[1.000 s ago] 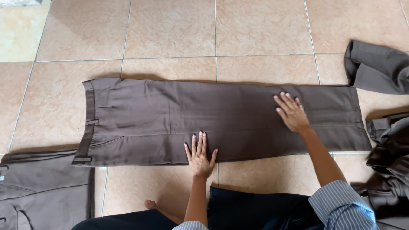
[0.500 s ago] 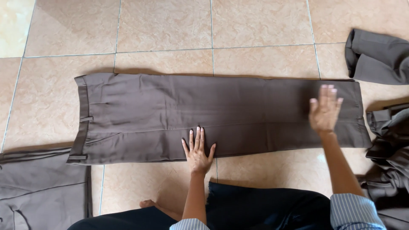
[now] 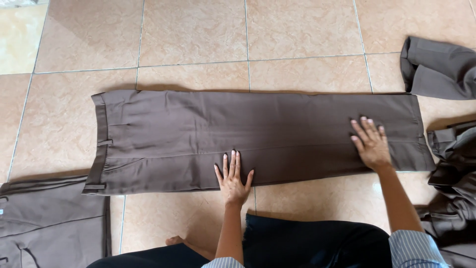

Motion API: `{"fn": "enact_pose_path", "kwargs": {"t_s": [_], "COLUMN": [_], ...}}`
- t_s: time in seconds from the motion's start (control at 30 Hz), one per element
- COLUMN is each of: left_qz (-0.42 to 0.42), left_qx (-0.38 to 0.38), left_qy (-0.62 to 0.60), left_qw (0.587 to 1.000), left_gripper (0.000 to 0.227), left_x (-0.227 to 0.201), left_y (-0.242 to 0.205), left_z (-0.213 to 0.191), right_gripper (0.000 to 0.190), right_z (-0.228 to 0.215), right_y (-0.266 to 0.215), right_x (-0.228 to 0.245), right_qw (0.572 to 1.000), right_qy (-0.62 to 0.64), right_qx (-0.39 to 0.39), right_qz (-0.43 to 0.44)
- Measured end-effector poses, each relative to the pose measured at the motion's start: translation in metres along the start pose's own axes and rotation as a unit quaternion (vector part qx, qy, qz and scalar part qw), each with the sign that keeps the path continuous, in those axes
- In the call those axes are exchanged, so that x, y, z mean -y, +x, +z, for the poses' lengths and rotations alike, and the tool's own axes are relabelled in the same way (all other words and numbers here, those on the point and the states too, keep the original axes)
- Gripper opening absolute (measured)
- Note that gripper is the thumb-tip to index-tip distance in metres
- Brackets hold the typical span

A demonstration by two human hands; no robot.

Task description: A person sitting on the floor unfolds a pair of brown pants, smooths the fabric, and then neatly refolds them.

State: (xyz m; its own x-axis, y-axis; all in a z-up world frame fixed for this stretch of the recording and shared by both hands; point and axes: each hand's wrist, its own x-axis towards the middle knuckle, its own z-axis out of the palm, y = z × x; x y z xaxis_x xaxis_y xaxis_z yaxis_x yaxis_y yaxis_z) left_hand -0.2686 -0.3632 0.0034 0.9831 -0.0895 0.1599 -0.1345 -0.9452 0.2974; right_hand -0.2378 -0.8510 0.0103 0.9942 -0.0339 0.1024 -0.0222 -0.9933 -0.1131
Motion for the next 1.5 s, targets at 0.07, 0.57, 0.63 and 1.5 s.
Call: {"fn": "enact_pose_path", "kwargs": {"t_s": [0.07, 0.57, 0.63, 1.5], "left_qz": [-0.003, 0.065, 0.105, 0.479], "left_qx": [0.005, 0.024, -0.025, 0.009], "left_qy": [-0.006, -0.081, -0.095, 0.426], "left_qw": [1.000, 0.994, 0.990, 0.767], "left_gripper": [0.081, 0.098, 0.085, 0.010], "left_x": [-0.002, -0.003, 0.002, 0.290], "left_y": [0.001, -0.003, -0.007, 0.078], "left_z": [-0.005, -0.026, -0.011, -0.099], "right_gripper": [0.061, 0.036, 0.032, 0.023], "right_z": [0.006, -0.062, -0.048, -0.018], "right_y": [-0.006, 0.015, -0.001, -0.038], "right_x": [-0.064, 0.217, 0.255, 0.285], "right_qw": [0.991, 0.973, 0.962, 0.955], "right_qy": [-0.057, -0.100, -0.103, -0.172], "right_qx": [0.050, 0.172, 0.179, -0.066], "right_qz": [0.111, -0.119, -0.178, -0.233]}}
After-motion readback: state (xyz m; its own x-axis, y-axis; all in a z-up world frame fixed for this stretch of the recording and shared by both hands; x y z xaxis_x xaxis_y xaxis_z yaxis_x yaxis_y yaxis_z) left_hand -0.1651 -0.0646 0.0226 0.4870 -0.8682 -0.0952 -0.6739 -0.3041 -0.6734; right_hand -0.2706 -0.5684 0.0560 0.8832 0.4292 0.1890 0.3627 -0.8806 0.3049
